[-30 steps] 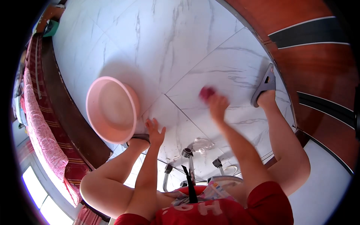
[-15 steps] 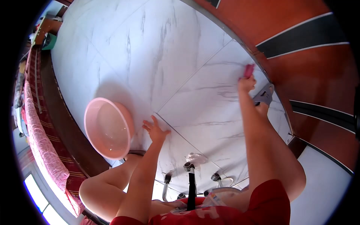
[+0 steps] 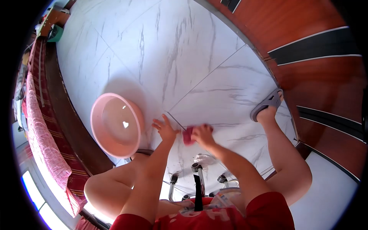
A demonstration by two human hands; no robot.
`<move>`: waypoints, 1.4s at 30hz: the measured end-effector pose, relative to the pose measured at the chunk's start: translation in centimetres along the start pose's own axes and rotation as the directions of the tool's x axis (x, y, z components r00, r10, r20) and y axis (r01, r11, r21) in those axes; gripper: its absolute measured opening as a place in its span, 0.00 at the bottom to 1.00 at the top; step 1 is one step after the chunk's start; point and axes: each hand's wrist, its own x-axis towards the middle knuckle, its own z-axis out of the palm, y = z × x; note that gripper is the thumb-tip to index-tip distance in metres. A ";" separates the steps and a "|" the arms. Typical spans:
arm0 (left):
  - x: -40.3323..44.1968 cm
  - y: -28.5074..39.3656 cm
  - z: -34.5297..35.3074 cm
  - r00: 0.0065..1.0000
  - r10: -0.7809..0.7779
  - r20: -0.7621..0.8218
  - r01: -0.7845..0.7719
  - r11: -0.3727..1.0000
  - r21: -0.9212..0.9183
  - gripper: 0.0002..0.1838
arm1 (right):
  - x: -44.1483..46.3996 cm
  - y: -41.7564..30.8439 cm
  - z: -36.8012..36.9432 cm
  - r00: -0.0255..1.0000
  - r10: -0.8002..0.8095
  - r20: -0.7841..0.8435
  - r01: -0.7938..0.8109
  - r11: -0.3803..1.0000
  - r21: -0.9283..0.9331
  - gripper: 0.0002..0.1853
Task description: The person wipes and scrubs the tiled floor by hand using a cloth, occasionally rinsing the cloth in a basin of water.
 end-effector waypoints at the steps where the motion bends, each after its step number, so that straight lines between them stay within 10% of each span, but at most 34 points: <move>1: 0.0 -0.1 0.2 1.000 0.009 -0.024 -0.010 1.000 -0.011 0.66 | -2.7 -1.3 0.6 0.997 -0.034 0.073 0.027 0.995 0.092 0.05; 4: 0.2 -0.8 1.1 0.996 0.051 -0.079 -0.052 0.998 -0.018 0.67 | -4.9 -0.7 -0.8 0.998 0.024 -0.050 -0.011 0.968 0.250 0.07; 6: 0.7 -1.6 2.2 0.990 0.085 -0.115 -0.090 0.995 -0.032 0.67 | -2.0 4.4 -3.3 0.874 0.202 -0.442 -0.017 0.922 0.386 0.06; 9: 0.3 -1.3 1.3 0.991 0.074 -0.113 -0.080 0.996 -0.042 0.66 | 1.5 16.0 -10.9 0.554 0.363 -0.749 -0.493 0.868 0.057 0.12; 12: -0.2 0.0 -0.1 0.999 0.022 -0.038 -0.023 1.000 -0.017 0.66 | 1.3 25.3 -14.7 0.327 0.743 -0.584 -0.821 0.529 0.214 0.20; 16: 0.1 0.4 -0.3 1.000 -0.020 -0.011 0.020 1.000 0.015 0.66 | 1.3 17.8 -7.6 0.550 0.555 -0.624 -0.762 0.639 -0.103 0.21; 20: 0.2 0.5 -0.4 1.000 -0.026 -0.009 0.027 0.999 0.035 0.66 | -4.4 -1.7 4.6 0.731 0.403 -0.550 -0.431 0.898 0.085 0.13; 23: -0.1 0.3 -0.2 1.000 -0.014 -0.005 0.014 0.999 0.038 0.66 | -8.9 -8.3 7.0 0.979 0.174 -0.105 -0.142 0.955 0.260 0.01; 29: 0.4 -0.1 0.5 0.999 0.012 -0.040 -0.012 1.000 0.003 0.66 | -5.2 7.0 -5.2 0.533 0.462 -0.709 -0.462 0.861 0.213 0.11; 33: 0.3 0.2 0.3 1.000 -0.002 -0.019 0.002 1.000 -0.002 0.66 | -8.2 19.9 -9.6 0.476 0.582 -0.660 -0.764 0.645 0.018 0.17; 35: 0.3 0.1 0.2 1.000 -0.005 -0.010 0.004 1.000 -0.002 0.65 | -9.1 18.0 -8.7 0.275 0.802 -0.531 -0.917 0.385 0.107 0.18; 39: 1.8 -0.9 2.2 0.994 0.070 -0.086 -0.071 0.997 -0.015 0.65 | -8.6 5.5 0.9 0.470 0.482 -0.740 -0.737 0.676 -0.028 0.15; 42: 1.0 -0.6 1.3 0.995 0.079 -0.056 -0.077 0.996 0.044 0.68 | -8.8 -4.9 4.1 0.728 0.533 -0.431 -0.541 0.833 0.116 0.17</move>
